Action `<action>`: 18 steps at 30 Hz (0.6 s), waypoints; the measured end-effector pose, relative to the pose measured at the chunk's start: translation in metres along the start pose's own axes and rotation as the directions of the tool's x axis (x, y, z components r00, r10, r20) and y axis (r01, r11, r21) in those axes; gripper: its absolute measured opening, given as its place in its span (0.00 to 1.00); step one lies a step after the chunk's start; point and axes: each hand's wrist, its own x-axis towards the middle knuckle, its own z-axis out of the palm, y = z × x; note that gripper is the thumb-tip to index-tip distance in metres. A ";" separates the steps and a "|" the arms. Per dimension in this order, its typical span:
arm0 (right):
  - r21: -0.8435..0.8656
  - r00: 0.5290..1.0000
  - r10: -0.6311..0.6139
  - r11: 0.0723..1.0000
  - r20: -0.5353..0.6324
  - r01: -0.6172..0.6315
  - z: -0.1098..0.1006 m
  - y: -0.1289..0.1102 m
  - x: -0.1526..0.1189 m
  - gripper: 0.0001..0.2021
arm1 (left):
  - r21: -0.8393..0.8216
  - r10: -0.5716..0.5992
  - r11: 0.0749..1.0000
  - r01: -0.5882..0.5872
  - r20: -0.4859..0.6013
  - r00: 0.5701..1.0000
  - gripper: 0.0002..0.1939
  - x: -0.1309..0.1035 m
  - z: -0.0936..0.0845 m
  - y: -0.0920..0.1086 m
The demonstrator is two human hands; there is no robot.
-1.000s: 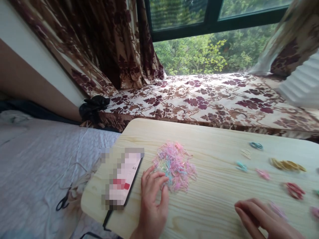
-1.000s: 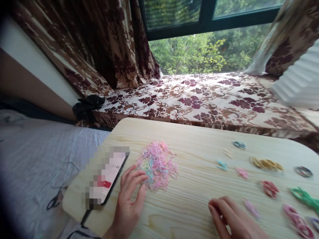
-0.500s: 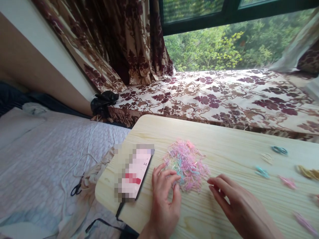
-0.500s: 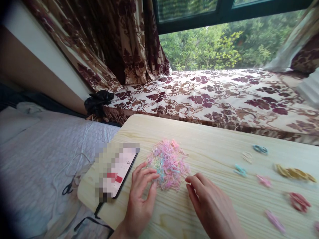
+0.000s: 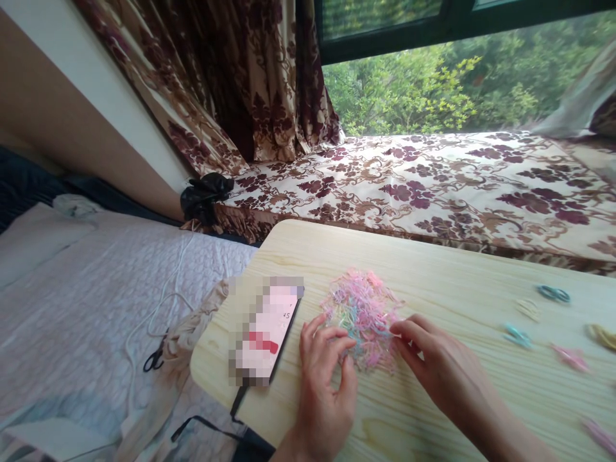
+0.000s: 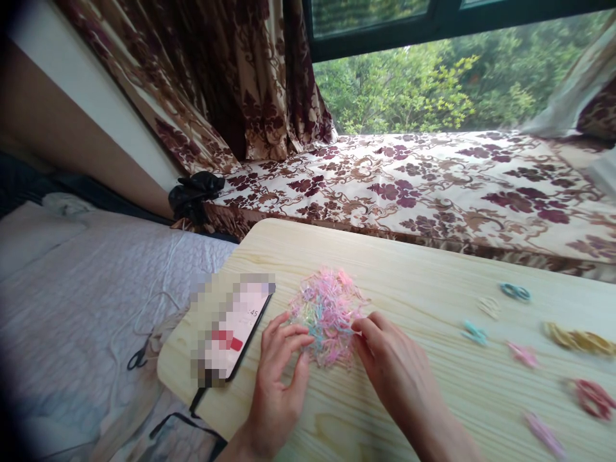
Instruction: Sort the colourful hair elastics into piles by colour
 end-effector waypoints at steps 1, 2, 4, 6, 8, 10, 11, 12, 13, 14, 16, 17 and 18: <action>0.001 1.000 0.007 1.000 0.005 -0.007 0.001 0.000 0.000 0.12 | 0.001 -0.001 1.000 0.001 0.000 1.000 0.17 0.000 0.000 0.000; 0.000 1.000 0.012 1.000 0.008 -0.012 0.001 0.000 0.001 0.12 | 0.002 -0.003 1.000 0.003 0.000 1.000 0.17 0.000 0.000 0.001; -0.004 1.000 0.013 1.000 0.008 -0.013 0.003 0.000 0.002 0.12 | 0.002 -0.004 1.000 0.004 0.002 1.000 0.17 0.001 0.000 0.001; -0.008 1.000 0.000 1.000 0.013 0.000 0.003 -0.001 0.003 0.13 | -0.003 -0.002 1.000 0.002 0.002 1.000 0.17 0.000 0.001 0.000; -0.010 1.000 -0.016 1.000 0.020 0.016 0.002 -0.002 0.003 0.14 | -0.012 0.001 1.000 -0.001 0.004 1.000 0.17 0.000 0.001 -0.001; -0.011 0.999 -0.030 0.999 0.019 0.030 0.001 -0.002 0.004 0.15 | -0.016 -0.001 1.000 0.001 0.009 1.000 0.17 0.000 0.001 -0.001; -0.012 0.999 -0.037 0.999 0.012 0.037 0.000 -0.003 0.004 0.15 | -0.016 0.000 1.000 0.000 0.011 1.000 0.17 0.000 0.001 -0.001; -0.012 0.999 -0.043 0.999 0.002 0.043 0.000 -0.003 0.004 0.15 | -0.016 0.000 1.000 0.000 0.010 1.000 0.17 0.000 0.001 -0.001; -0.013 0.999 -0.048 0.999 -0.010 0.048 -0.001 -0.003 0.004 0.15 | -0.014 0.001 1.000 0.000 0.009 1.000 0.17 0.000 0.000 -0.001; -0.014 0.998 -0.053 0.999 -0.018 0.053 -0.002 -0.003 0.004 0.15 | -0.012 0.000 1.000 0.000 0.008 1.000 0.17 0.000 0.000 -0.001; -0.016 0.998 -0.059 0.998 -0.037 0.058 -0.003 -0.002 0.004 0.15 | -0.011 0.000 1.000 0.000 0.011 1.000 0.17 0.001 -0.001 0.000; -0.016 0.997 -0.059 0.998 -0.044 0.058 -0.003 -0.002 0.004 0.15 | -0.011 -0.003 1.000 0.003 0.014 1.000 0.17 0.002 -0.001 0.000; -0.015 0.997 -0.059 0.998 -0.048 0.058 -0.003 -0.002 0.004 0.15 | -0.011 -0.004 1.000 0.004 0.016 1.000 0.17 0.002 -0.001 0.001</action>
